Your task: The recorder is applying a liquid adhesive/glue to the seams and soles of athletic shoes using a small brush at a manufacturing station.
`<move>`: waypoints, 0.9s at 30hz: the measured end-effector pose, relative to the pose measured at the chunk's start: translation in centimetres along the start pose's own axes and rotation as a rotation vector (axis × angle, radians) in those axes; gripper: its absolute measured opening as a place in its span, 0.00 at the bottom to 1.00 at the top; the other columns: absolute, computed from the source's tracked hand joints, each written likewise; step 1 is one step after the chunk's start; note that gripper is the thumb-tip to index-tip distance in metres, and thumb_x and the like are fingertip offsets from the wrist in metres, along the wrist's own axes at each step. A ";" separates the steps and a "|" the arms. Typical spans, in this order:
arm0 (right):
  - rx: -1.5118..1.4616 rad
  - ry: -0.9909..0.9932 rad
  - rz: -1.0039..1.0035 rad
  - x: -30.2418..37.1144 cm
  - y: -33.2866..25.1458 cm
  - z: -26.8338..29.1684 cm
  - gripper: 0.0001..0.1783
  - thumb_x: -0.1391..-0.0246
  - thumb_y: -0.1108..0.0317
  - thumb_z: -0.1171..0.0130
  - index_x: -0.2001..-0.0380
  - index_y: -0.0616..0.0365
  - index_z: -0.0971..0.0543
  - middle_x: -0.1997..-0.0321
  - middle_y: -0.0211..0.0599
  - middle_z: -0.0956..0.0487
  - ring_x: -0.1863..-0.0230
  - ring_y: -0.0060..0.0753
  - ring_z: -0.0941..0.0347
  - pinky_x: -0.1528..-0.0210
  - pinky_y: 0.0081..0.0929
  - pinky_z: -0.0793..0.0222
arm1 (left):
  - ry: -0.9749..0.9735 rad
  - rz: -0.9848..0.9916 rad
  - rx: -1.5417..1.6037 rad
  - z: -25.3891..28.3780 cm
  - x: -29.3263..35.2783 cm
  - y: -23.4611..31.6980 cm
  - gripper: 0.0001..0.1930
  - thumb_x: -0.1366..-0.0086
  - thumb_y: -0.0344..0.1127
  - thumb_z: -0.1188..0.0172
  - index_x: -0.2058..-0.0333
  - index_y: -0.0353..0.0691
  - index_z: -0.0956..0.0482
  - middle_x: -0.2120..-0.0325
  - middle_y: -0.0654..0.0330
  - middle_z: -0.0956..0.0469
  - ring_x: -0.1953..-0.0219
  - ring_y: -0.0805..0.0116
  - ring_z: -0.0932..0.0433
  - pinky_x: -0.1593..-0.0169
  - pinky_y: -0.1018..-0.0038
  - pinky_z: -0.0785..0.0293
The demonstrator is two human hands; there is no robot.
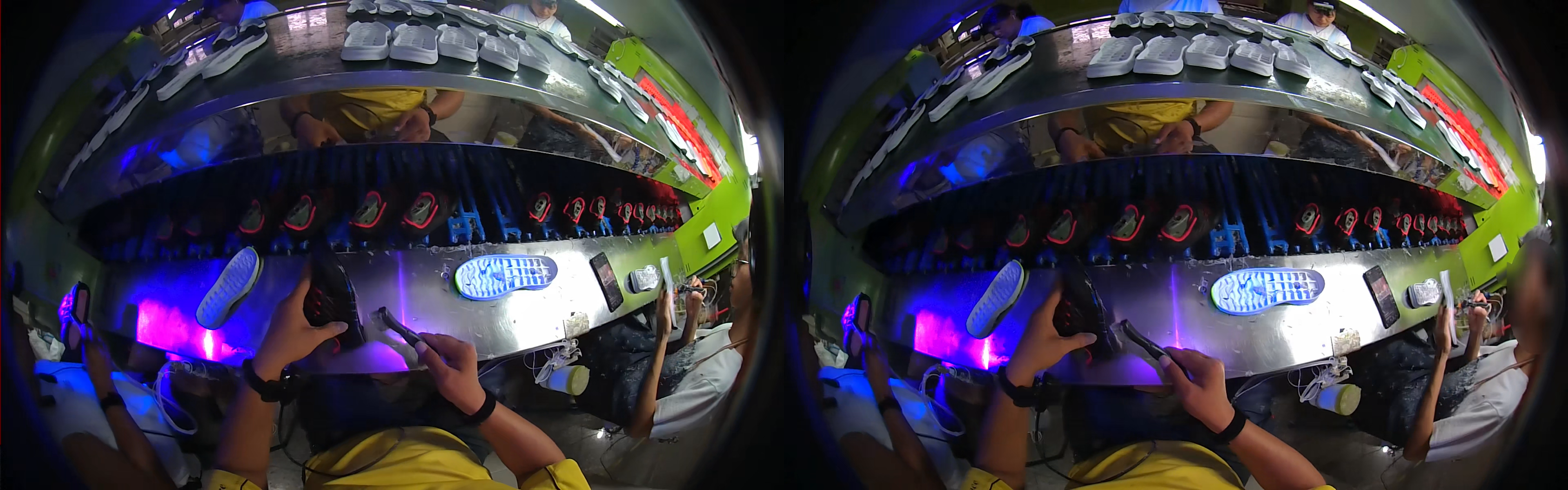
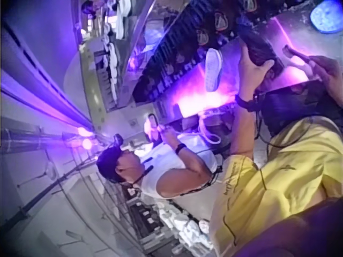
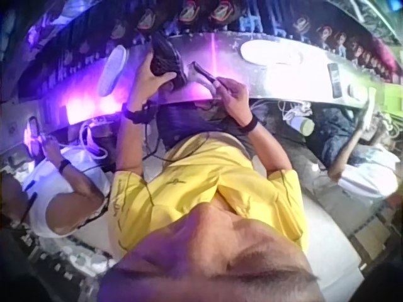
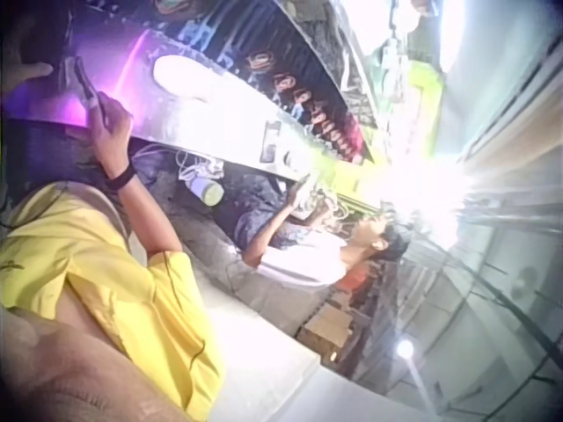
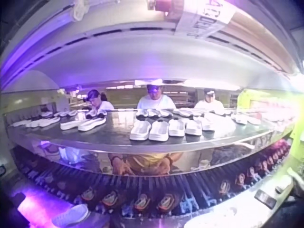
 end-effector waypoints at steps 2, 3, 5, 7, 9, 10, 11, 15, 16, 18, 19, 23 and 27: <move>-0.008 -0.011 -0.001 -0.1 -1.2 0.5 0.13 0.34 0.66 0.34 0.54 0.65 0.13 0.71 0.47 0.17 0.73 0.35 0.21 0.67 0.32 0.28 | -0.032 -0.062 0.212 -1.1 0.9 -0.3 0.56 0.43 0.27 0.21 0.22 0.32 0.48 0.32 0.55 0.28 0.34 0.65 0.27 0.35 0.68 0.26; 0.002 -0.017 0.014 -0.4 -2.0 0.6 0.13 0.34 0.66 0.34 0.54 0.65 0.13 0.71 0.47 0.17 0.72 0.35 0.21 0.67 0.32 0.29 | -0.044 -0.035 0.271 -1.5 1.3 -0.4 0.56 0.42 0.27 0.22 0.21 0.33 0.50 0.31 0.55 0.29 0.33 0.66 0.28 0.33 0.68 0.28; -0.002 -0.018 0.027 -0.6 -2.5 0.6 0.13 0.34 0.66 0.34 0.55 0.66 0.13 0.71 0.46 0.17 0.72 0.34 0.22 0.67 0.32 0.29 | -0.077 0.039 0.391 -2.7 2.6 -0.1 0.57 0.40 0.28 0.23 0.20 0.34 0.53 0.29 0.56 0.31 0.31 0.68 0.31 0.29 0.69 0.33; -0.030 -0.005 0.059 -0.7 -2.5 0.4 0.13 0.34 0.66 0.34 0.55 0.66 0.13 0.71 0.45 0.18 0.73 0.34 0.22 0.67 0.32 0.29 | -0.087 0.052 0.462 -3.3 3.2 0.9 0.56 0.39 0.29 0.23 0.21 0.33 0.52 0.27 0.54 0.35 0.27 0.67 0.35 0.26 0.68 0.39; -0.031 -0.015 0.040 0.5 -2.0 0.4 0.12 0.34 0.67 0.34 0.56 0.67 0.14 0.72 0.46 0.19 0.74 0.36 0.23 0.68 0.33 0.30 | -0.093 0.076 0.533 -3.6 3.4 1.5 0.55 0.39 0.30 0.24 0.21 0.33 0.51 0.25 0.54 0.38 0.25 0.67 0.39 0.24 0.68 0.43; 0.003 -0.024 0.046 1.3 -2.0 0.7 0.12 0.34 0.67 0.34 0.56 0.67 0.14 0.73 0.46 0.19 0.74 0.36 0.22 0.68 0.33 0.30 | -0.094 0.097 0.567 -3.7 3.5 1.5 0.54 0.38 0.30 0.24 0.21 0.32 0.51 0.24 0.54 0.39 0.25 0.66 0.40 0.23 0.67 0.45; 0.037 -0.032 0.052 1.7 -2.2 1.0 0.12 0.34 0.67 0.34 0.56 0.67 0.14 0.73 0.46 0.19 0.74 0.37 0.22 0.68 0.33 0.30 | -0.096 0.118 0.601 -3.8 3.6 1.5 0.54 0.38 0.31 0.24 0.21 0.32 0.50 0.24 0.54 0.39 0.24 0.66 0.41 0.22 0.67 0.47; 0.130 0.046 0.157 2.6 -4.2 3.0 0.11 0.36 0.68 0.34 0.57 0.65 0.13 0.73 0.46 0.19 0.75 0.41 0.22 0.69 0.36 0.30 | -0.197 0.085 0.543 -4.7 4.0 3.0 0.54 0.38 0.34 0.23 0.22 0.29 0.50 0.22 0.50 0.43 0.21 0.63 0.47 0.20 0.66 0.53; 0.168 0.079 0.179 2.5 -4.3 3.3 0.11 0.36 0.68 0.34 0.56 0.64 0.13 0.74 0.46 0.20 0.76 0.44 0.23 0.71 0.35 0.31 | -0.213 0.041 0.465 -4.8 4.1 3.3 0.55 0.38 0.35 0.23 0.22 0.28 0.50 0.22 0.49 0.43 0.20 0.62 0.49 0.20 0.66 0.55; 0.225 0.115 0.185 2.2 -5.1 4.1 0.11 0.37 0.69 0.33 0.55 0.64 0.13 0.74 0.45 0.20 0.78 0.44 0.24 0.73 0.35 0.32 | -0.234 -0.031 0.353 -5.1 4.1 3.8 0.55 0.39 0.36 0.23 0.22 0.27 0.50 0.21 0.48 0.45 0.19 0.61 0.51 0.20 0.65 0.57; 0.249 0.130 0.192 2.0 -5.4 4.3 0.11 0.37 0.69 0.33 0.55 0.64 0.13 0.75 0.45 0.21 0.79 0.44 0.25 0.74 0.35 0.32 | -0.236 -0.058 0.313 -5.0 4.2 4.0 0.55 0.39 0.36 0.23 0.22 0.27 0.50 0.21 0.47 0.45 0.19 0.61 0.52 0.20 0.65 0.57; 0.232 0.142 0.231 2.1 -5.7 5.1 0.10 0.38 0.70 0.33 0.56 0.64 0.13 0.76 0.42 0.23 0.81 0.37 0.27 0.76 0.32 0.34 | -0.236 -0.024 0.366 -5.7 4.2 4.6 0.55 0.40 0.38 0.23 0.23 0.27 0.48 0.21 0.47 0.45 0.19 0.60 0.51 0.20 0.64 0.56; 0.179 0.027 0.244 2.7 -5.6 5.2 0.11 0.39 0.71 0.33 0.56 0.65 0.14 0.76 0.41 0.23 0.81 0.35 0.28 0.75 0.31 0.35 | -0.231 0.070 0.442 -5.6 3.8 4.2 0.53 0.39 0.39 0.24 0.23 0.29 0.46 0.22 0.49 0.42 0.20 0.61 0.47 0.20 0.65 0.54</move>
Point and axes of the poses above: each hand's wrist, its own x-axis away from the middle knuckle, its own z-axis out of the back of the hand, y = z × x, the point moved 7 cm from there along -x, towards the middle knuckle
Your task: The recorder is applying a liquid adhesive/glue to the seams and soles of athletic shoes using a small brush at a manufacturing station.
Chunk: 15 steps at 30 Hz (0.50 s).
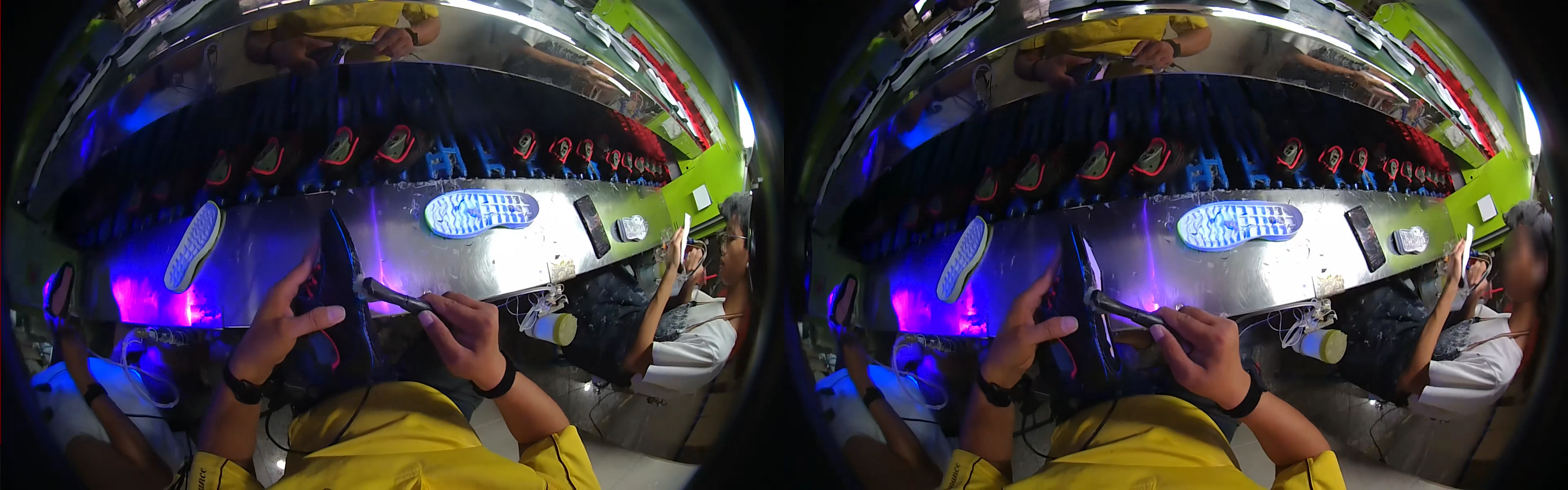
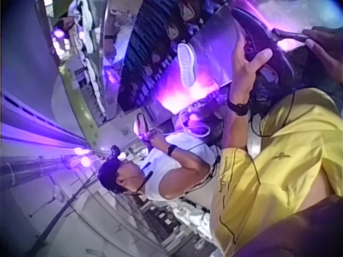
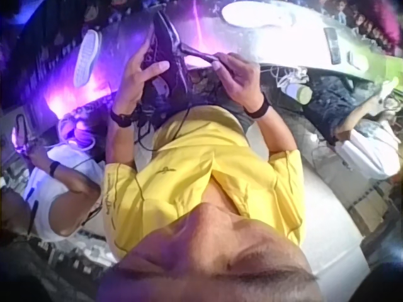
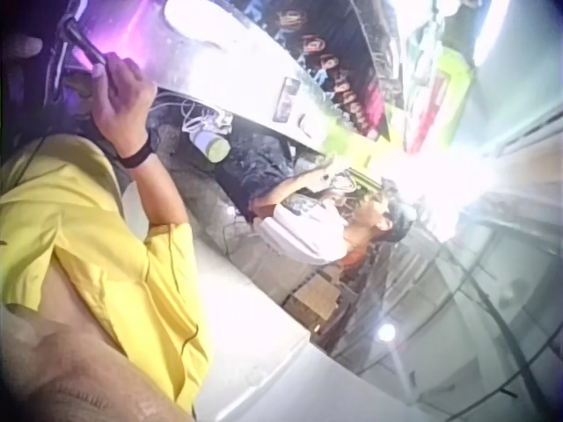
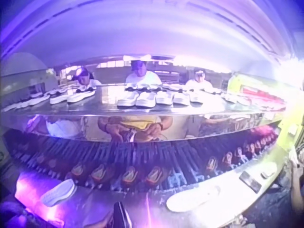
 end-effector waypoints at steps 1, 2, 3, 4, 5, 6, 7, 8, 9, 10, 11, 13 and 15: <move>-0.023 -0.025 -0.001 0.1 0.1 0.0 0.11 0.39 0.71 0.32 0.55 0.65 0.14 0.76 0.42 0.23 0.81 0.35 0.28 0.75 0.30 0.35 | 0.008 0.036 0.031 0.1 0.1 0.2 0.52 0.39 0.39 0.24 0.23 0.30 0.45 0.23 0.49 0.41 0.20 0.61 0.46 0.20 0.65 0.53; -0.046 -0.050 -0.003 0.3 0.2 0.0 0.12 0.40 0.71 0.32 0.55 0.66 0.13 0.76 0.42 0.23 0.81 0.35 0.28 0.75 0.30 0.35 | 0.017 0.072 0.063 0.2 0.1 0.2 0.52 0.39 0.39 0.24 0.23 0.30 0.45 0.23 0.50 0.41 0.21 0.62 0.46 0.21 0.65 0.53; -0.048 -0.075 -0.013 0.4 0.3 0.0 0.12 0.39 0.71 0.32 0.55 0.66 0.13 0.76 0.42 0.23 0.81 0.35 0.27 0.75 0.31 0.34 | 0.031 0.079 0.101 0.6 0.1 -0.1 0.52 0.39 0.37 0.26 0.22 0.31 0.47 0.23 0.50 0.41 0.21 0.63 0.45 0.21 0.65 0.52; -0.047 -0.099 -0.022 0.4 0.3 0.1 0.12 0.39 0.70 0.32 0.55 0.66 0.13 0.76 0.43 0.22 0.80 0.36 0.27 0.75 0.31 0.34 | 0.037 0.062 0.102 0.8 -0.1 -0.1 0.52 0.39 0.36 0.26 0.22 0.32 0.47 0.23 0.50 0.41 0.21 0.63 0.45 0.21 0.65 0.52; -0.045 -0.123 -0.032 0.5 0.3 0.1 0.12 0.39 0.70 0.32 0.55 0.66 0.13 0.76 0.43 0.22 0.80 0.36 0.26 0.75 0.31 0.33 | 0.042 0.045 0.103 1.1 -0.3 -0.1 0.52 0.39 0.36 0.26 0.22 0.32 0.48 0.22 0.50 0.41 0.21 0.63 0.45 0.21 0.65 0.52; -0.053 -0.139 -0.045 0.6 0.3 0.3 0.12 0.39 0.70 0.32 0.55 0.66 0.13 0.76 0.43 0.21 0.80 0.36 0.25 0.74 0.31 0.33 | 0.048 0.028 0.104 1.3 -0.4 -0.1 0.52 0.39 0.35 0.26 0.21 0.32 0.48 0.22 0.50 0.42 0.21 0.63 0.45 0.21 0.65 0.52; -0.062 -0.156 -0.058 0.5 0.4 0.5 0.13 0.39 0.70 0.32 0.55 0.66 0.13 0.76 0.44 0.21 0.79 0.37 0.25 0.74 0.32 0.32 | 0.049 0.019 0.122 1.4 -0.6 0.2 0.53 0.38 0.34 0.27 0.21 0.33 0.50 0.22 0.50 0.43 0.21 0.63 0.46 0.20 0.65 0.53; -0.071 -0.173 -0.070 0.5 0.3 0.6 0.13 0.39 0.69 0.32 0.55 0.66 0.12 0.76 0.44 0.20 0.78 0.37 0.24 0.73 0.32 0.32 | 0.054 0.022 0.126 1.5 -0.8 0.3 0.52 0.38 0.34 0.27 0.21 0.32 0.50 0.22 0.50 0.43 0.21 0.63 0.46 0.20 0.65 0.53; -0.101 -0.162 -0.082 0.5 0.1 0.7 0.13 0.40 0.70 0.32 0.55 0.66 0.12 0.75 0.45 0.19 0.77 0.38 0.22 0.72 0.32 0.30 | 0.059 0.024 0.130 1.6 -0.9 0.4 0.52 0.38 0.33 0.27 0.21 0.32 0.49 0.22 0.50 0.43 0.21 0.63 0.46 0.20 0.65 0.53; -0.093 -0.176 -0.087 0.6 0.0 0.8 0.13 0.40 0.70 0.32 0.54 0.66 0.12 0.75 0.45 0.18 0.77 0.39 0.21 0.72 0.32 0.30 | 0.063 0.025 0.134 1.7 -1.0 0.4 0.52 0.38 0.32 0.28 0.21 0.32 0.49 0.22 0.50 0.43 0.21 0.63 0.45 0.20 0.65 0.53; -0.085 -0.190 -0.093 0.6 0.1 0.9 0.13 0.40 0.70 0.32 0.54 0.66 0.12 0.74 0.46 0.18 0.77 0.39 0.21 0.72 0.32 0.29 | 0.080 0.048 0.143 1.9 -1.1 0.4 0.51 0.37 0.32 0.28 0.21 0.33 0.49 0.23 0.51 0.41 0.22 0.64 0.43 0.22 0.66 0.49; -0.067 -0.201 -0.091 0.5 -0.1 1.3 0.13 0.40 0.70 0.32 0.54 0.66 0.12 0.74 0.46 0.18 0.77 0.40 0.21 0.72 0.31 0.29 | 0.112 0.092 0.161 2.1 -1.2 0.3 0.49 0.36 0.30 0.30 0.21 0.33 0.48 0.24 0.52 0.37 0.25 0.64 0.37 0.24 0.68 0.42; -0.047 -0.196 -0.078 0.2 -0.4 1.8 0.13 0.40 0.71 0.32 0.54 0.66 0.12 0.73 0.46 0.18 0.77 0.40 0.21 0.72 0.31 0.30 | 0.147 0.145 0.223 2.0 -1.4 0.2 0.46 0.33 0.30 0.32 0.21 0.34 0.47 0.28 0.54 0.32 0.30 0.66 0.31 0.29 0.70 0.34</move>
Point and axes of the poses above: each hand's wrist, its own x-axis away from the middle knuckle, its own z-axis out of the back of the hand, y = z × x, the point moved 7 cm from there along -x, towards the middle knuckle
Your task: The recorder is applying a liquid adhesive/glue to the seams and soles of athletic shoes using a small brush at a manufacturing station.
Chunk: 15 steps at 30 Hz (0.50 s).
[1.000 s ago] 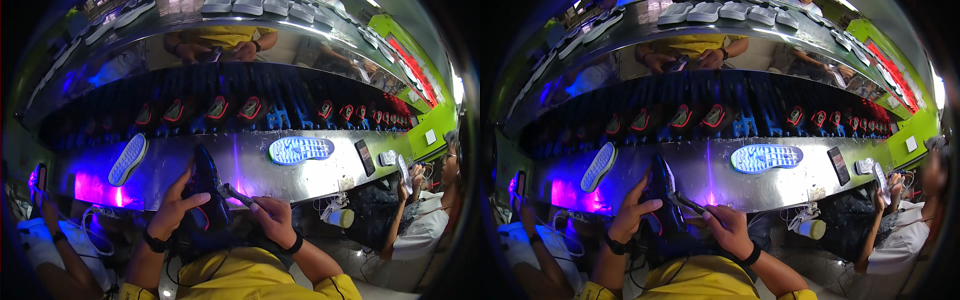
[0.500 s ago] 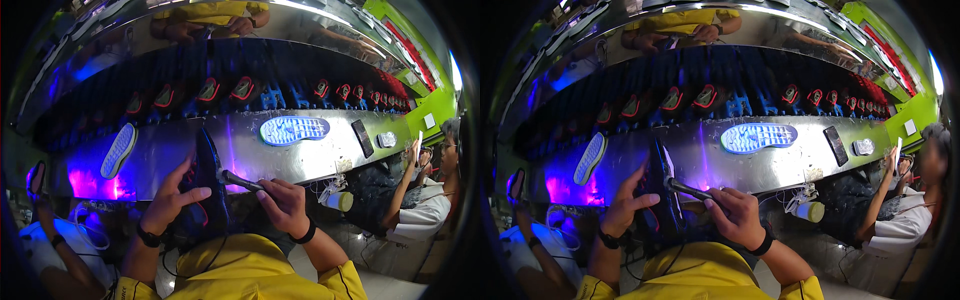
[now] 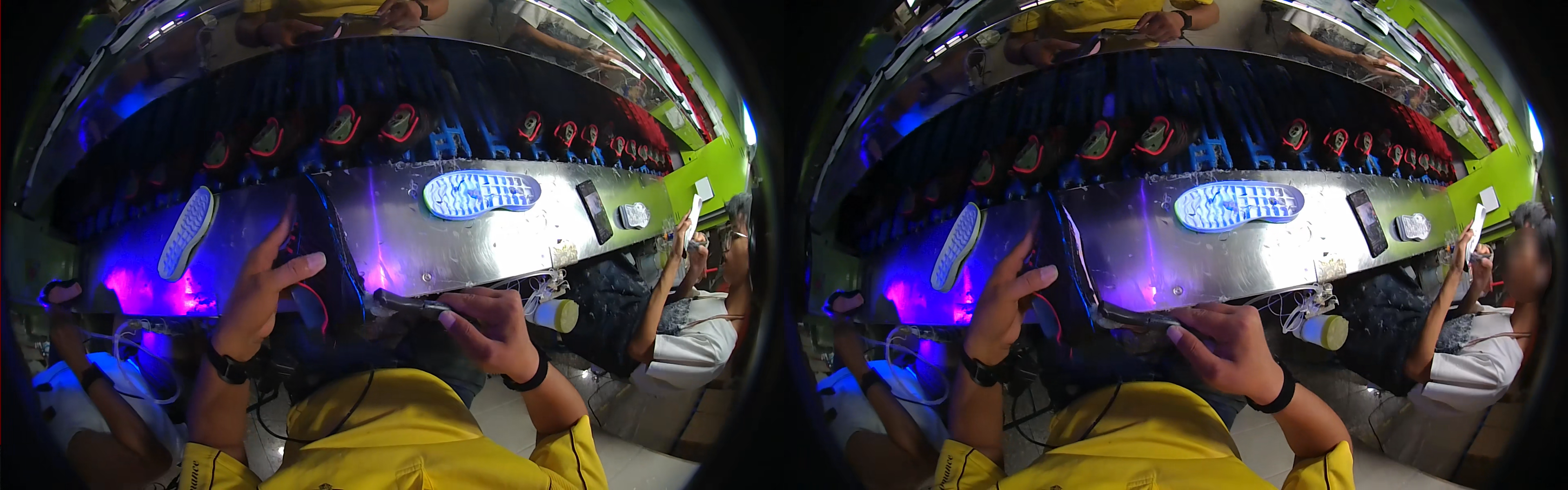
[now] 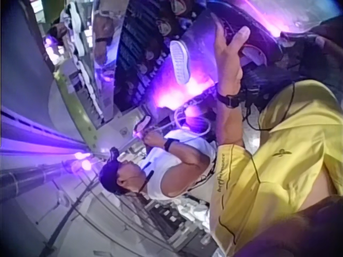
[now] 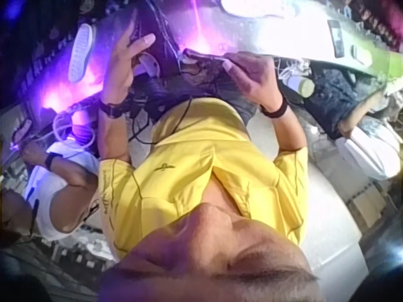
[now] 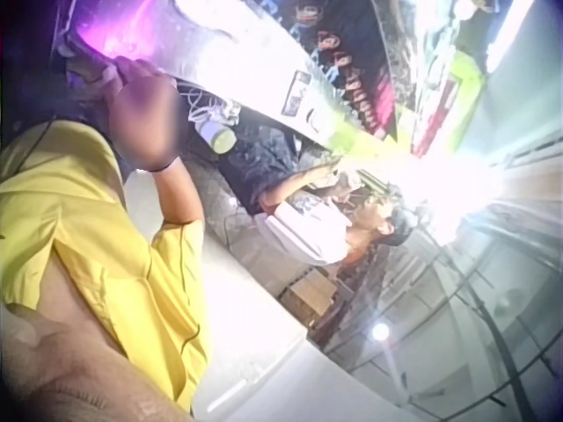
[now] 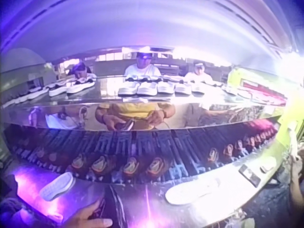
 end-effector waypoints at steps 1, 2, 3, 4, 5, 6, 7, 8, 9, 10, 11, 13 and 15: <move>0.026 -0.003 -0.004 -0.2 -0.3 0.3 0.13 0.41 0.71 0.32 0.54 0.66 0.12 0.73 0.47 0.18 0.78 0.40 0.22 0.73 0.31 0.30 | 0.018 0.028 0.030 -0.1 -0.1 0.0 0.45 0.32 0.29 0.33 0.21 0.34 0.47 0.30 0.55 0.30 0.32 0.67 0.28 0.31 0.71 0.31; 0.051 -0.007 -0.008 -0.4 -0.6 0.7 0.13 0.41 0.71 0.32 0.55 0.66 0.13 0.73 0.47 0.19 0.78 0.41 0.22 0.73 0.31 0.30 | 0.016 0.048 0.066 -0.2 -0.2 0.0 0.44 0.31 0.30 0.33 0.22 0.35 0.46 0.31 0.56 0.28 0.34 0.68 0.26 0.32 0.72 0.29; 0.077 -0.011 -0.013 -0.6 -0.9 1.0 0.13 0.41 0.71 0.32 0.55 0.66 0.13 0.73 0.47 0.19 0.78 0.41 0.22 0.74 0.31 0.30 | 0.013 0.068 0.101 -0.4 -0.3 0.0 0.42 0.30 0.31 0.33 0.22 0.35 0.45 0.33 0.57 0.27 0.35 0.69 0.25 0.34 0.72 0.27; 0.096 0.009 0.009 -0.9 -1.4 1.3 0.13 0.43 0.72 0.32 0.55 0.65 0.13 0.73 0.46 0.19 0.79 0.41 0.22 0.75 0.31 0.31 | 0.010 0.087 0.138 -0.5 -0.3 -0.2 0.41 0.29 0.32 0.34 0.22 0.35 0.44 0.34 0.57 0.26 0.37 0.70 0.24 0.35 0.72 0.26; 0.118 0.021 0.039 -1.1 -1.6 1.6 0.13 0.44 0.73 0.31 0.55 0.65 0.13 0.73 0.46 0.19 0.79 0.41 0.22 0.75 0.32 0.30 | 0.026 0.078 0.151 -0.6 -0.4 -0.3 0.37 0.28 0.33 0.34 0.25 0.35 0.39 0.37 0.58 0.24 0.39 0.71 0.22 0.36 0.72 0.24; 0.139 0.032 0.069 -1.3 -1.7 1.9 0.14 0.45 0.73 0.31 0.55 0.65 0.13 0.73 0.45 0.19 0.79 0.41 0.22 0.75 0.32 0.30 | 0.042 0.069 0.163 -0.8 -0.5 -0.6 0.33 0.28 0.35 0.34 0.28 0.34 0.34 0.39 0.59 0.22 0.40 0.71 0.21 0.38 0.72 0.23; 0.159 0.045 0.098 -1.6 -1.9 2.2 0.14 0.45 0.73 0.31 0.55 0.65 0.12 0.73 0.45 0.19 0.79 0.42 0.22 0.74 0.32 0.29 | 0.057 0.061 0.174 -0.8 -0.7 -0.7 0.30 0.27 0.36 0.34 0.30 0.34 0.30 0.41 0.59 0.20 0.42 0.72 0.19 0.39 0.72 0.21; 0.189 0.049 0.095 -1.9 -2.3 2.6 0.14 0.48 0.74 0.30 0.56 0.63 0.12 0.73 0.43 0.18 0.79 0.43 0.22 0.74 0.33 0.28 | 0.082 0.106 0.167 -0.7 -0.6 -1.0 0.26 0.26 0.38 0.35 0.34 0.35 0.26 0.46 0.60 0.18 0.47 0.72 0.17 0.45 0.73 0.19; 0.208 0.062 0.142 -2.2 -2.7 2.8 0.14 0.49 0.74 0.30 0.57 0.63 0.12 0.73 0.43 0.18 0.79 0.43 0.23 0.74 0.34 0.27 | 0.108 0.150 0.160 -0.6 -0.5 -1.3 0.22 0.25 0.40 0.36 0.39 0.36 0.23 0.50 0.60 0.16 0.53 0.72 0.15 0.52 0.75 0.17; 0.227 0.076 0.191 -2.5 -3.0 3.0 0.14 0.50 0.74 0.29 0.57 0.62 0.12 0.74 0.43 0.18 0.79 0.43 0.23 0.74 0.35 0.27 | 0.134 0.192 0.152 -0.4 -0.3 -1.6 0.19 0.24 0.42 0.37 0.43 0.37 0.20 0.55 0.61 0.14 0.58 0.72 0.12 0.58 0.77 0.14; 0.246 0.089 0.241 -2.7 -3.4 3.2 0.15 0.51 0.74 0.29 0.58 0.62 0.12 0.74 0.43 0.18 0.79 0.43 0.23 0.73 0.35 0.26 | 0.116 0.204 0.138 -0.6 -0.2 -1.7 0.17 0.24 0.44 0.38 0.45 0.38 0.19 0.60 0.61 0.13 0.63 0.72 0.13 0.65 0.77 0.17; 0.293 0.087 0.272 -3.2 -3.9 3.8 0.14 0.53 0.75 0.29 0.59 0.60 0.12 0.75 0.40 0.18 0.79 0.41 0.23 0.74 0.35 0.27 | 0.076 0.230 0.112 -0.9 0.0 -1.8 0.17 0.22 0.48 0.40 0.50 0.40 0.17 0.69 0.62 0.13 0.74 0.71 0.13 0.78 0.79 0.22; 0.313 0.089 0.320 -3.6 -4.4 4.2 0.14 0.53 0.75 0.29 0.60 0.59 0.12 0.75 0.39 0.18 0.79 0.40 0.23 0.74 0.33 0.28 | 0.080 0.238 0.090 -0.9 0.1 -2.4 0.21 0.21 0.52 0.44 0.49 0.39 0.18 0.72 0.60 0.13 0.78 0.68 0.15 0.83 0.80 0.26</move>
Point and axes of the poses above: each hand's wrist, its own x-axis away from the middle knuckle, its own z-axis out of the back of the hand, y = z × x, the point moved 7 cm from there along -x, towards the middle knuckle
